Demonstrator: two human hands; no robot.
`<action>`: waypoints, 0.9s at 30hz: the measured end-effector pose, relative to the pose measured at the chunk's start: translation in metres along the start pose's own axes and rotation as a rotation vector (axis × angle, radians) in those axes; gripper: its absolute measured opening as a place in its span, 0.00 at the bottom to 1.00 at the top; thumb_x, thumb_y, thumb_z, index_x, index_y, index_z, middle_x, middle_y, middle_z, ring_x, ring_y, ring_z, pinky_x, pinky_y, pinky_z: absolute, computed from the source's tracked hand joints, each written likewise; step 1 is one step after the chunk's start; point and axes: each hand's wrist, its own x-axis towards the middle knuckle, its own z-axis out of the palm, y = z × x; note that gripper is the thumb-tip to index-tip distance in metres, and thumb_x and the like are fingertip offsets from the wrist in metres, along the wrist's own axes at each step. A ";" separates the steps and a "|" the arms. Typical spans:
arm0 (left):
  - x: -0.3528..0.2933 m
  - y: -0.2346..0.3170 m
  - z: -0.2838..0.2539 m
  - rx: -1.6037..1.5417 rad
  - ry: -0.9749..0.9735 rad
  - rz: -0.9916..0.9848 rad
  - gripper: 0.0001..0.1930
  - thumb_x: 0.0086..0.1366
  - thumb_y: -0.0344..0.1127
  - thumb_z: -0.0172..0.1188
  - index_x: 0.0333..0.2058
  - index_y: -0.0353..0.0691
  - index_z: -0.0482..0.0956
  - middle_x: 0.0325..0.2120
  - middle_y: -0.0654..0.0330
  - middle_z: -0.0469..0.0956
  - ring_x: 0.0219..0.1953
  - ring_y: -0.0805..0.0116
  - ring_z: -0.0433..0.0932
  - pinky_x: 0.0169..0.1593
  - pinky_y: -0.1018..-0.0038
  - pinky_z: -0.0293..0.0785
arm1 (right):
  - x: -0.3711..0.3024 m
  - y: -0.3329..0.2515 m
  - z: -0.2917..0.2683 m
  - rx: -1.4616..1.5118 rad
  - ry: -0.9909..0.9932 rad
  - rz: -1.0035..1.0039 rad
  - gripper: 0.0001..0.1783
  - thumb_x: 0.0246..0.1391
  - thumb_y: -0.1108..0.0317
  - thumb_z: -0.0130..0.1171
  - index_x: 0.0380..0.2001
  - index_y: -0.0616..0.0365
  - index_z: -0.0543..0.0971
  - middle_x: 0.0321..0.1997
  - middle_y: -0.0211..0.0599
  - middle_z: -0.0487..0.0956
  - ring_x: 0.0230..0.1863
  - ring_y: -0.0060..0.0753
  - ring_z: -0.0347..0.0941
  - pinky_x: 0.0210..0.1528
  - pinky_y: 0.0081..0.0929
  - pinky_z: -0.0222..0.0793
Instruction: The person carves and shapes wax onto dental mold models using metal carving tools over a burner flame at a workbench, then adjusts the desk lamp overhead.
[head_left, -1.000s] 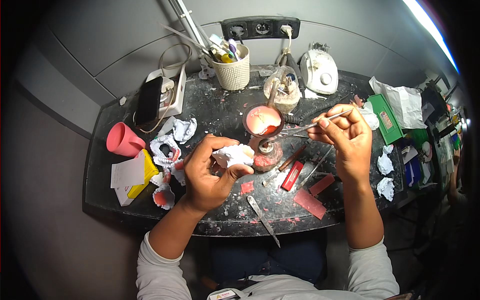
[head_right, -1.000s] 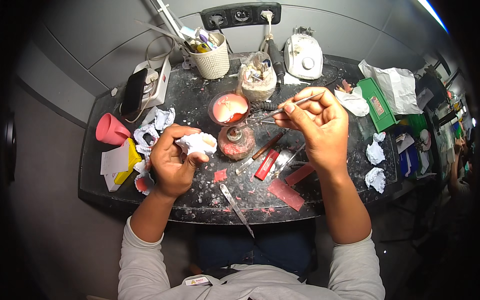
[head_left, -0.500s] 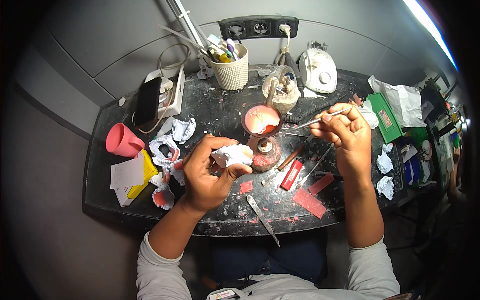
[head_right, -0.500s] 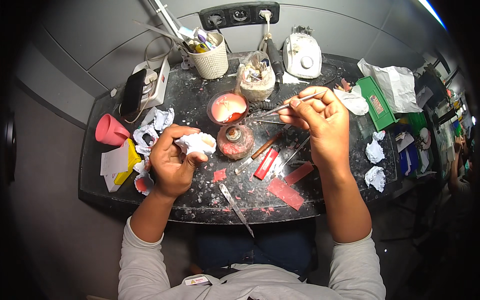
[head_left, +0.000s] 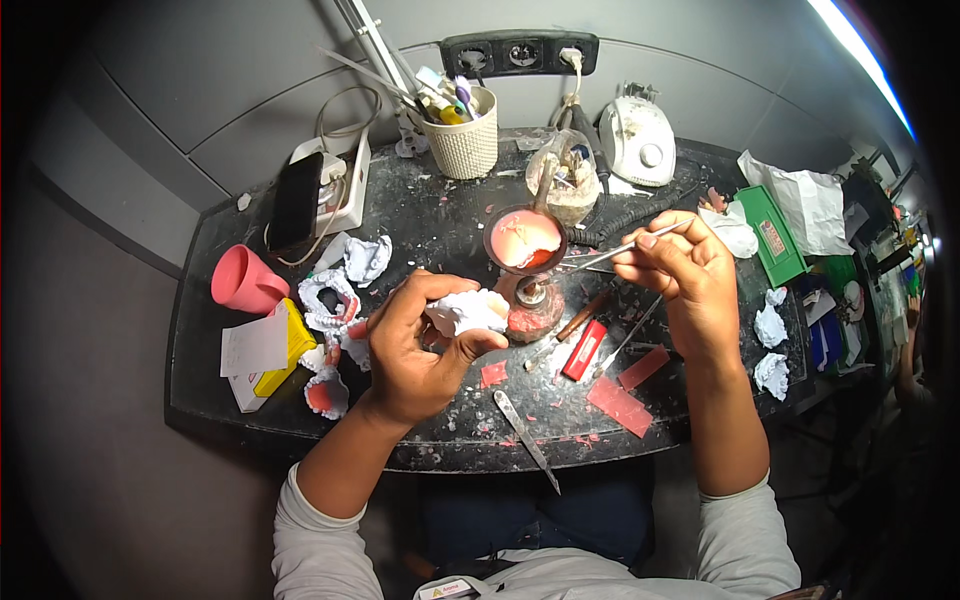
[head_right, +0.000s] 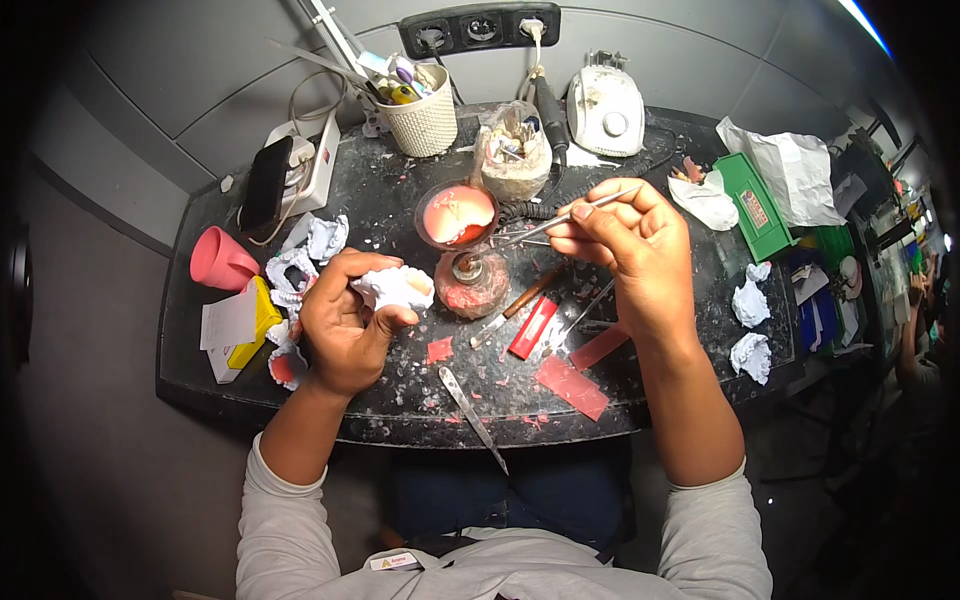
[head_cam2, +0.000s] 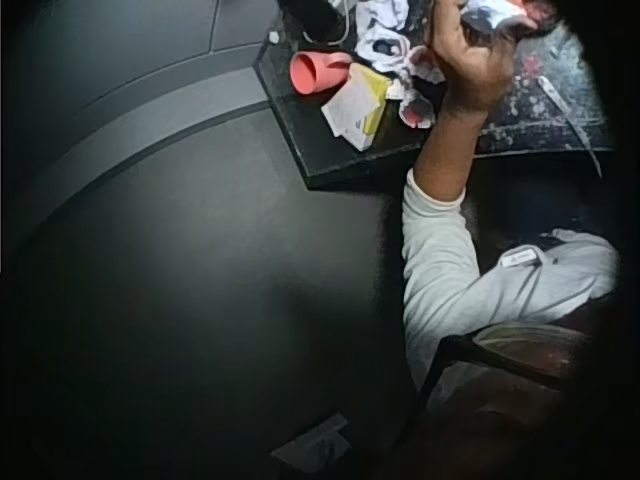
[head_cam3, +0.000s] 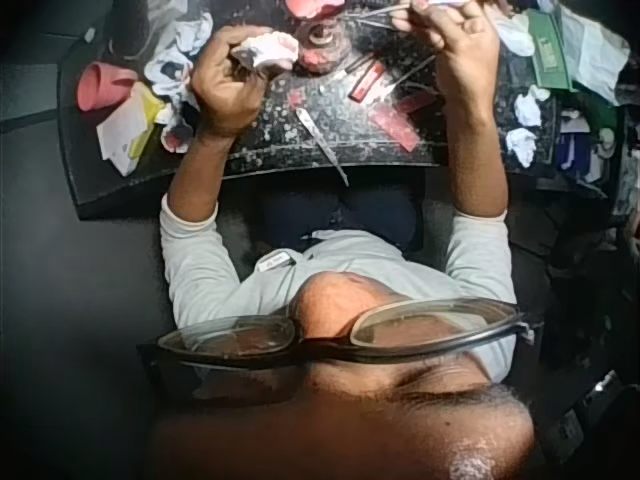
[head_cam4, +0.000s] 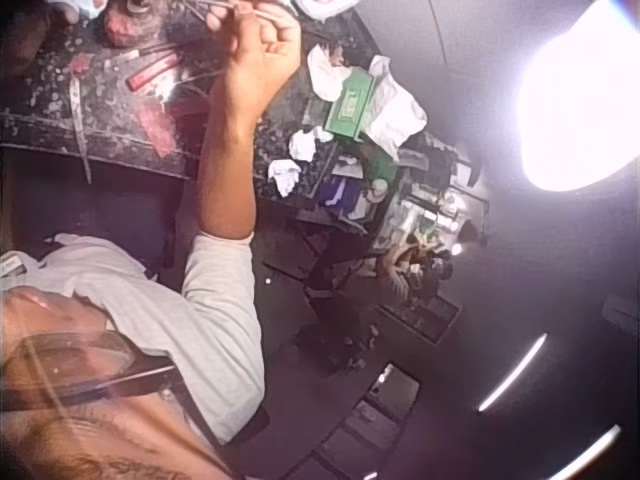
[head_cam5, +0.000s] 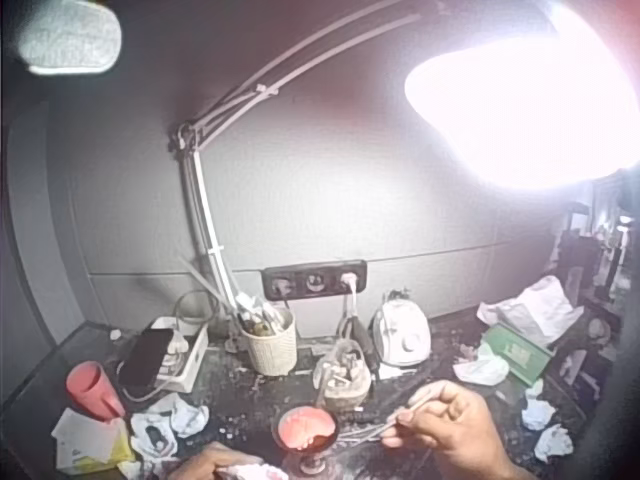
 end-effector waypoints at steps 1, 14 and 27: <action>0.000 0.001 0.000 0.009 -0.004 -0.007 0.25 0.56 0.42 0.78 0.43 0.31 0.78 0.33 0.58 0.81 0.35 0.74 0.82 0.36 0.79 0.76 | 0.000 0.000 0.001 0.002 -0.003 0.001 0.09 0.61 0.78 0.62 0.43 0.63 0.73 0.36 0.48 0.85 0.35 0.37 0.86 0.41 0.29 0.86; -0.002 0.007 0.002 0.131 -0.127 0.042 0.25 0.52 0.39 0.81 0.41 0.30 0.80 0.30 0.56 0.82 0.31 0.71 0.83 0.31 0.78 0.76 | -0.023 -0.002 0.022 0.050 -0.152 -0.112 0.10 0.63 0.80 0.60 0.45 0.63 0.72 0.40 0.48 0.84 0.39 0.37 0.86 0.44 0.32 0.87; -0.001 0.011 0.002 0.096 -0.141 0.020 0.24 0.53 0.38 0.80 0.42 0.29 0.79 0.31 0.54 0.82 0.33 0.69 0.85 0.33 0.77 0.78 | -0.024 -0.002 0.022 0.027 -0.138 -0.140 0.10 0.63 0.81 0.59 0.44 0.64 0.72 0.40 0.47 0.84 0.38 0.36 0.86 0.43 0.32 0.87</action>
